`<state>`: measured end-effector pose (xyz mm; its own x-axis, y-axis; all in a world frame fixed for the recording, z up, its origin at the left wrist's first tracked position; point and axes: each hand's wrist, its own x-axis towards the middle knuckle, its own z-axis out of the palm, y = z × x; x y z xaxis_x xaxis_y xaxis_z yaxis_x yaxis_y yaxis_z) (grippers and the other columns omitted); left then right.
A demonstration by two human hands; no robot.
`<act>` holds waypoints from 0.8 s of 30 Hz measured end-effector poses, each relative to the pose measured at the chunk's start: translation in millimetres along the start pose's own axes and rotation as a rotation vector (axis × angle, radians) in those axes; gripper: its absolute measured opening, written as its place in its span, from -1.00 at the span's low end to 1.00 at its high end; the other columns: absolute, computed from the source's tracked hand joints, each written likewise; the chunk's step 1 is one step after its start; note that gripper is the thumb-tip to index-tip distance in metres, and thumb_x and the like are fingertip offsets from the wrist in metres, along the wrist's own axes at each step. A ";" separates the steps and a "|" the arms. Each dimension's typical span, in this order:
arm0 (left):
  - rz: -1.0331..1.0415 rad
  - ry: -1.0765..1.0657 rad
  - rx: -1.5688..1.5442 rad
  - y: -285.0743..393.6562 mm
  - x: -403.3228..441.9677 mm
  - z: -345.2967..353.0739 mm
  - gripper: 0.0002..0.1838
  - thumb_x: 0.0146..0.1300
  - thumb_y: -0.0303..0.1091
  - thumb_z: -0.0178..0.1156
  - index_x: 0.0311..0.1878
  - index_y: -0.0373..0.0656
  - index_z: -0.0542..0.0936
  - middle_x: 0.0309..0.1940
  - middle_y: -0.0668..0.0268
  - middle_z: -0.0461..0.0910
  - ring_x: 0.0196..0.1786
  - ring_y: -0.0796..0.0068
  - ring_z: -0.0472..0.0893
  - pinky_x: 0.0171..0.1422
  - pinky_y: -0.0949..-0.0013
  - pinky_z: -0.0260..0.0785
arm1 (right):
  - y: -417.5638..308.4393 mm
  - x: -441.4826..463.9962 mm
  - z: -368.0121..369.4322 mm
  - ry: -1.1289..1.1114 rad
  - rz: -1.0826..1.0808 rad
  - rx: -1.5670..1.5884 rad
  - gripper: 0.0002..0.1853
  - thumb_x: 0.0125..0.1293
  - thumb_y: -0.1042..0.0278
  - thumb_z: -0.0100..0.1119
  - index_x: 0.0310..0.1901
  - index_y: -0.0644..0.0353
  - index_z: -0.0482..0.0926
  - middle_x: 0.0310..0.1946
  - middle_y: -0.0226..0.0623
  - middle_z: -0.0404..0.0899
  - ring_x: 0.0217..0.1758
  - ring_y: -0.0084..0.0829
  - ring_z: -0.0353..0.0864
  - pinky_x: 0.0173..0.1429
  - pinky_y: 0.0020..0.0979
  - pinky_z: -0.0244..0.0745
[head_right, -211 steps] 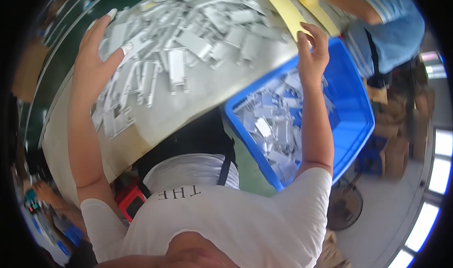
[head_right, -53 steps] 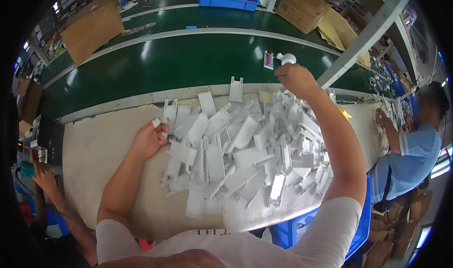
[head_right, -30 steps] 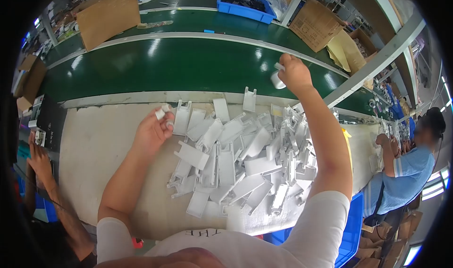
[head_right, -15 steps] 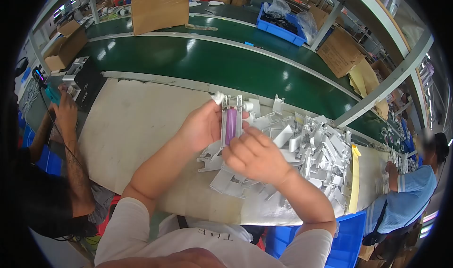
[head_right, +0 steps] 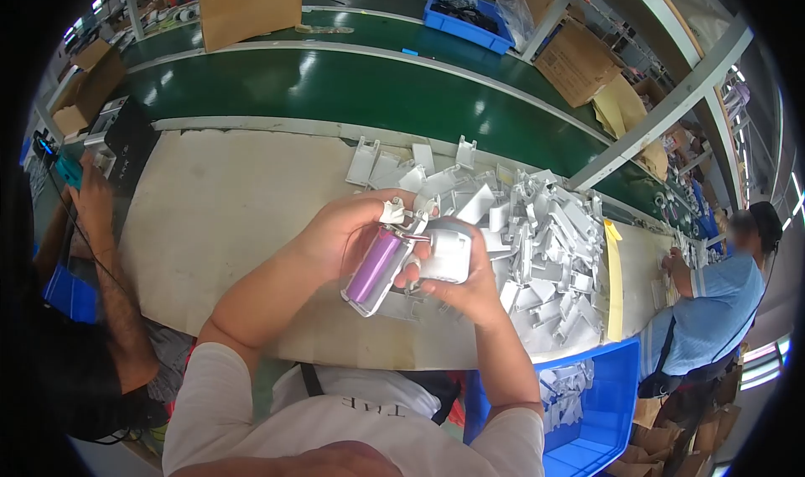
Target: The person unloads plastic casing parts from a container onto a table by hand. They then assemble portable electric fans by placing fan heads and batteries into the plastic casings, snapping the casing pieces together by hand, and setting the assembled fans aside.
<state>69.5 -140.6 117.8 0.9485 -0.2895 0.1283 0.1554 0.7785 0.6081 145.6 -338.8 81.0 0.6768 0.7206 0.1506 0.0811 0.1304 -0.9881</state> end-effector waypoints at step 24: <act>0.122 0.092 1.554 -33.5 10.2 -17.3 -0.71 -0.06 -0.40 0.14 -0.22 -0.27 0.41 -0.51 0.07 0.51 -0.49 0.18 0.55 -0.40 0.25 0.36 | -75.9 4.9 -34.7 -0.215 -0.273 -0.757 -0.36 -0.16 0.50 0.41 0.07 0.15 0.45 -0.02 -0.16 0.45 0.08 -0.23 0.42 0.12 -0.31 0.35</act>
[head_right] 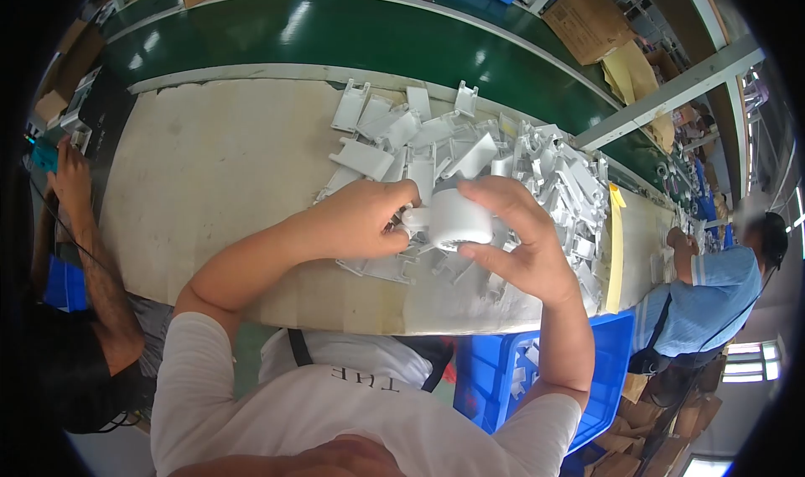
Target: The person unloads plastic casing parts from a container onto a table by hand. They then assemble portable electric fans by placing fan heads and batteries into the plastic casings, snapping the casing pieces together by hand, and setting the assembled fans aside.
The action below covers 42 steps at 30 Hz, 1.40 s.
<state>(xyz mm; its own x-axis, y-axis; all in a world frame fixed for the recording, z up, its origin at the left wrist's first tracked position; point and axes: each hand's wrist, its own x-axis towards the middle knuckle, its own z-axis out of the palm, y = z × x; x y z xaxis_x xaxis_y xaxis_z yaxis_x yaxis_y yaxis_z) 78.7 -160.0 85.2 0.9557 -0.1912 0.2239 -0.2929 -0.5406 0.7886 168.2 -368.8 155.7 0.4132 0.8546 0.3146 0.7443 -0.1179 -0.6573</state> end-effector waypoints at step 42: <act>0.009 0.337 -1.264 -30.2 15.6 -13.4 -0.59 0.28 -0.28 0.02 0.16 -0.24 0.33 0.10 0.10 0.43 0.09 0.32 0.49 0.02 0.21 0.46 | 39.6 -22.4 26.9 -0.112 -0.001 -0.690 -0.50 -0.22 0.50 0.30 -0.10 0.13 0.47 -0.11 -0.25 0.42 -0.06 -0.22 0.41 -0.01 -0.30 0.38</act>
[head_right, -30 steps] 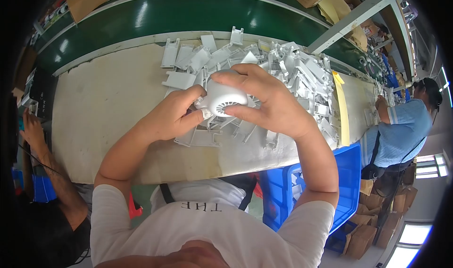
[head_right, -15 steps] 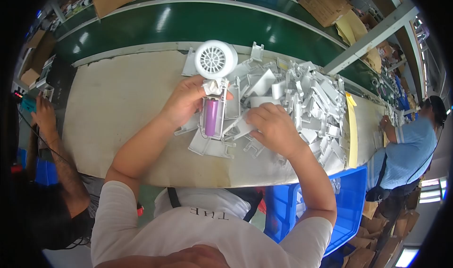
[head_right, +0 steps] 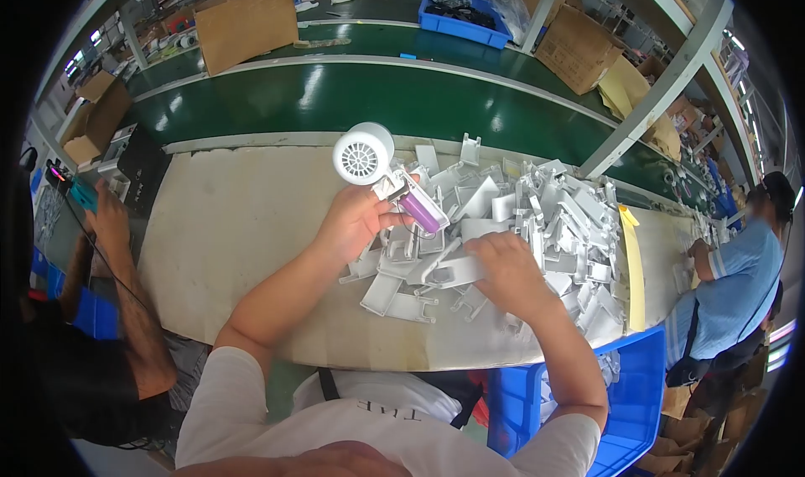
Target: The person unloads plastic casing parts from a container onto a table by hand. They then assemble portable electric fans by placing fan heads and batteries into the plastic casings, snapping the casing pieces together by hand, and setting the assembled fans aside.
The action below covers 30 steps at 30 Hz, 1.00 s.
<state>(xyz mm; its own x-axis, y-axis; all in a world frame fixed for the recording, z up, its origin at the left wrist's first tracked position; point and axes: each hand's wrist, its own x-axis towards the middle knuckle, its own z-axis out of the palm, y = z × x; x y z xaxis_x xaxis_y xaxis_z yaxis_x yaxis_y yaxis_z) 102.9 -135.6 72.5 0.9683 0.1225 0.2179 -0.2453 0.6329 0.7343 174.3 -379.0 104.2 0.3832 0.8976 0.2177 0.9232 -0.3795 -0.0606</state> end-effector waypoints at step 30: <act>0.334 0.159 -0.113 -16.9 -9.6 18.6 -0.61 0.19 -0.54 0.07 0.12 -0.24 0.37 0.08 0.16 0.44 0.17 0.29 0.42 0.27 0.25 0.28 | -75.7 71.1 10.6 0.564 0.081 0.102 -0.26 -0.11 0.53 0.26 0.22 0.21 0.25 0.16 -0.02 0.31 0.27 0.06 0.22 0.26 -0.11 0.23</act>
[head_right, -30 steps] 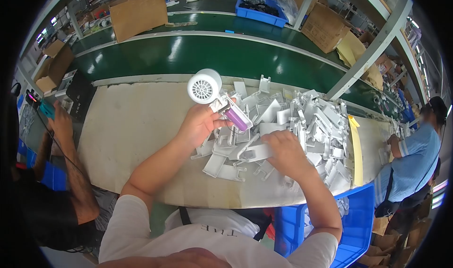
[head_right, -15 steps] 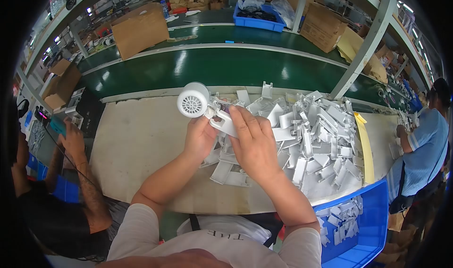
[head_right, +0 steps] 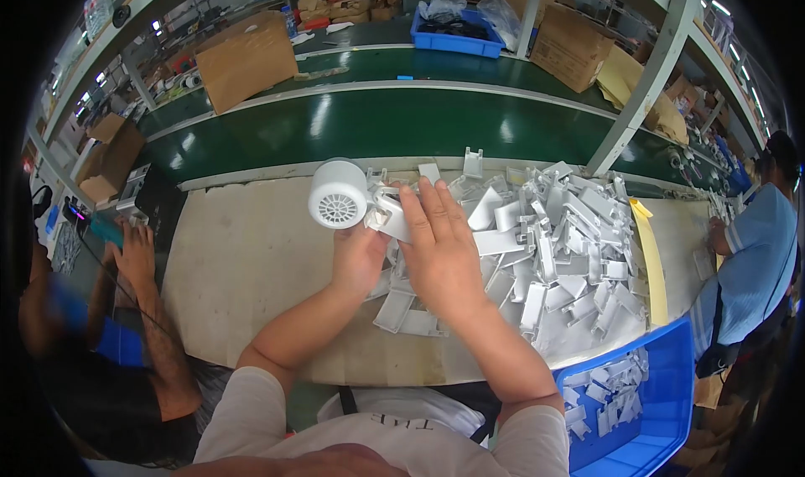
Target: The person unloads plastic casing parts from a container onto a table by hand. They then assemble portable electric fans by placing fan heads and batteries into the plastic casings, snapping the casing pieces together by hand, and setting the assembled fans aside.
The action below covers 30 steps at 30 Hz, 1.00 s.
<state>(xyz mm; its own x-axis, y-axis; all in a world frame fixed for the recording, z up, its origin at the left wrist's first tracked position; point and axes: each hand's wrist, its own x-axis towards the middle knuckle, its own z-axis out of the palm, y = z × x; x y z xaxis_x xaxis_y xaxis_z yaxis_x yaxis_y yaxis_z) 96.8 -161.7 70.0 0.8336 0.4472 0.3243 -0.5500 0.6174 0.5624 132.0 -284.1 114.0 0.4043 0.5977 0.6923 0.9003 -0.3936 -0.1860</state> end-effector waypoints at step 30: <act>-0.347 0.356 -0.109 0.7 23.2 -10.6 -0.64 0.30 -0.17 0.04 0.09 -0.10 0.36 0.09 0.29 0.44 0.14 0.42 0.42 0.24 0.24 0.29 | 31.8 -27.5 31.3 -0.041 0.576 0.984 -0.72 0.14 0.26 0.28 -0.31 0.31 0.49 -0.52 -0.41 0.51 -0.51 -0.66 0.41 -0.44 -0.56 0.34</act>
<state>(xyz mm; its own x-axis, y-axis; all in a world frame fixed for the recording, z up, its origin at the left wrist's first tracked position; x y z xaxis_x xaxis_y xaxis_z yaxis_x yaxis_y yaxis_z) 115.2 -144.0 69.9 0.9094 0.3848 -0.1582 -0.2616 0.8245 0.5017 154.6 -291.1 67.2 0.7867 0.5355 0.3072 0.3080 0.0909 -0.9471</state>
